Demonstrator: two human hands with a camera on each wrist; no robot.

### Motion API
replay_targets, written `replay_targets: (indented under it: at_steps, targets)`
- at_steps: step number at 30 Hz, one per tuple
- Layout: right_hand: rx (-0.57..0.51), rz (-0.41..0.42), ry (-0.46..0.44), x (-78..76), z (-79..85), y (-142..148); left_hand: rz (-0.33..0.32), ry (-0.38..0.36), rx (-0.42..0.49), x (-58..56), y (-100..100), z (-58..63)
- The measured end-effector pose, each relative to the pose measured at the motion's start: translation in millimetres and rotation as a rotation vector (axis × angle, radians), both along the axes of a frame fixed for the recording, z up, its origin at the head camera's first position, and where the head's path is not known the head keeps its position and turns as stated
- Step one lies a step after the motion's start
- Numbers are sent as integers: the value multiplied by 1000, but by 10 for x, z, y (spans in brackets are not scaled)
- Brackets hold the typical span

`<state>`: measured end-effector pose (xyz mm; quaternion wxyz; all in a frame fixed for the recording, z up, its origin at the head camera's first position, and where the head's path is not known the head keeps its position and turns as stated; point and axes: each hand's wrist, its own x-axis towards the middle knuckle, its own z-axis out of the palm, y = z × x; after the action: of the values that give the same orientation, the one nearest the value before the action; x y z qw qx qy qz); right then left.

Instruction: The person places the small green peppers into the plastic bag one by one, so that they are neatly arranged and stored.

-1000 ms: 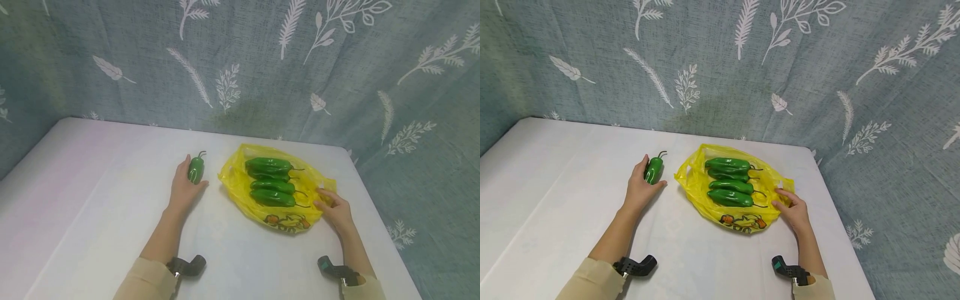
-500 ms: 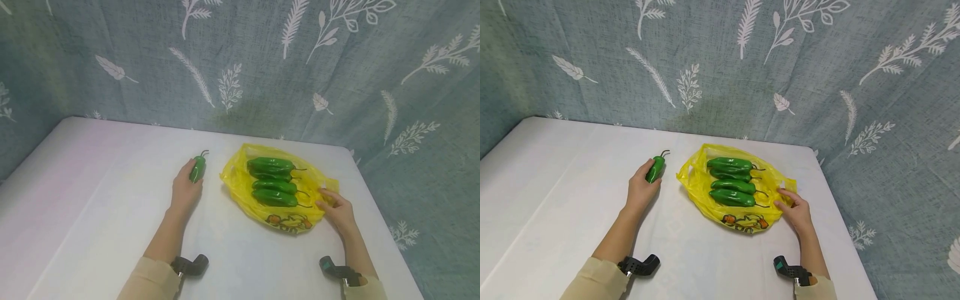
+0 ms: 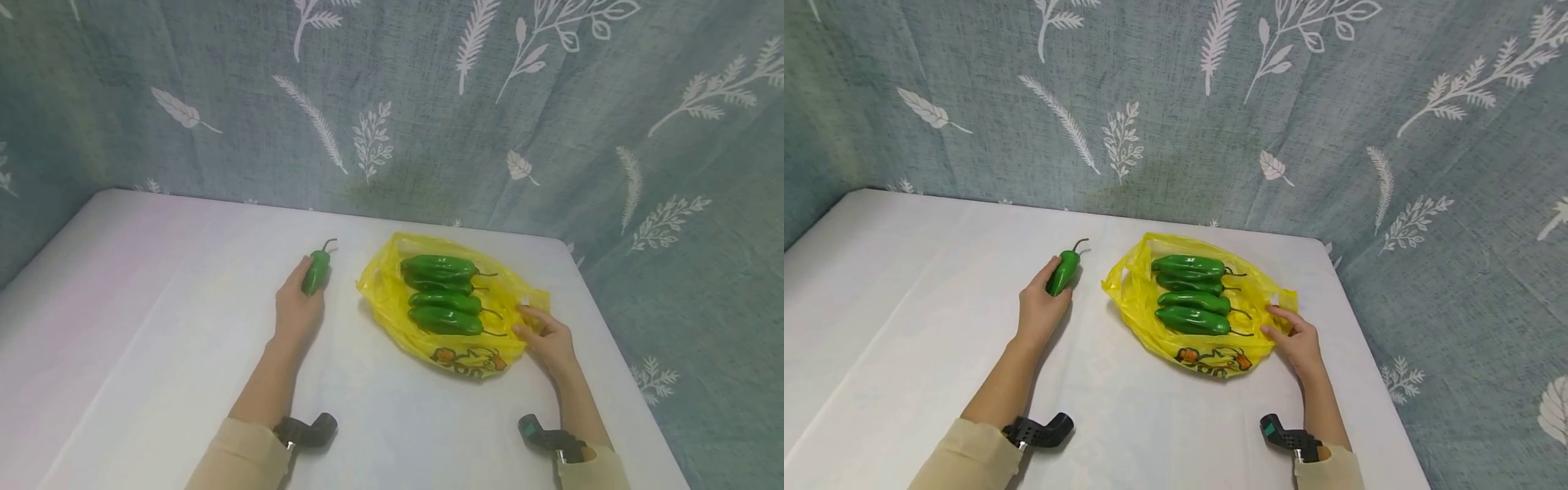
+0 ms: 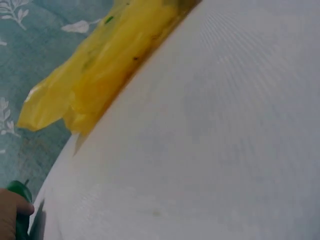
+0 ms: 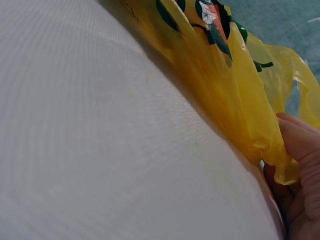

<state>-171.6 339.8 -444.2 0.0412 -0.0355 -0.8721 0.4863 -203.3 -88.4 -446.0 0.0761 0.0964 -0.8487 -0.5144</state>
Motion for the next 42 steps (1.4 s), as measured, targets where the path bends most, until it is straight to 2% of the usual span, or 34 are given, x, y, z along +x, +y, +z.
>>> replay_targets:
  at_steps: [4, 8, 15, 19, 22, 26, 32, 37, 42]
  targets:
    - [-1, 27, 22, -28, 6, -24, 34, -15, 79, -2, -46, 4]
    - [-14, 23, 24, -35, -2, -34, 29, -32, 126, -2, -68, -7]
    - [-26, 25, 22, -41, -8, -38, 56, 46, 155, 18, -104, 53]
    - [-5, 25, 5, -25, -28, -30, 43, 80, 154, 11, -121, 113]
    - [-8, 25, 0, -7, -44, -23, 8, 112, 149, 7, -119, 183]
    - [-34, 25, 14, 5, -50, -10, -69, 135, 168, -22, -104, 271]
    - [-37, 27, 35, 16, -46, 6, -201, 116, 192, -96, -97, 333]
    - [-50, 28, 52, 12, -51, 6, -323, 110, 182, -144, -44, 436]
    - [-41, 36, 61, 15, -51, 16, -408, 111, 220, -249, 52, 491]
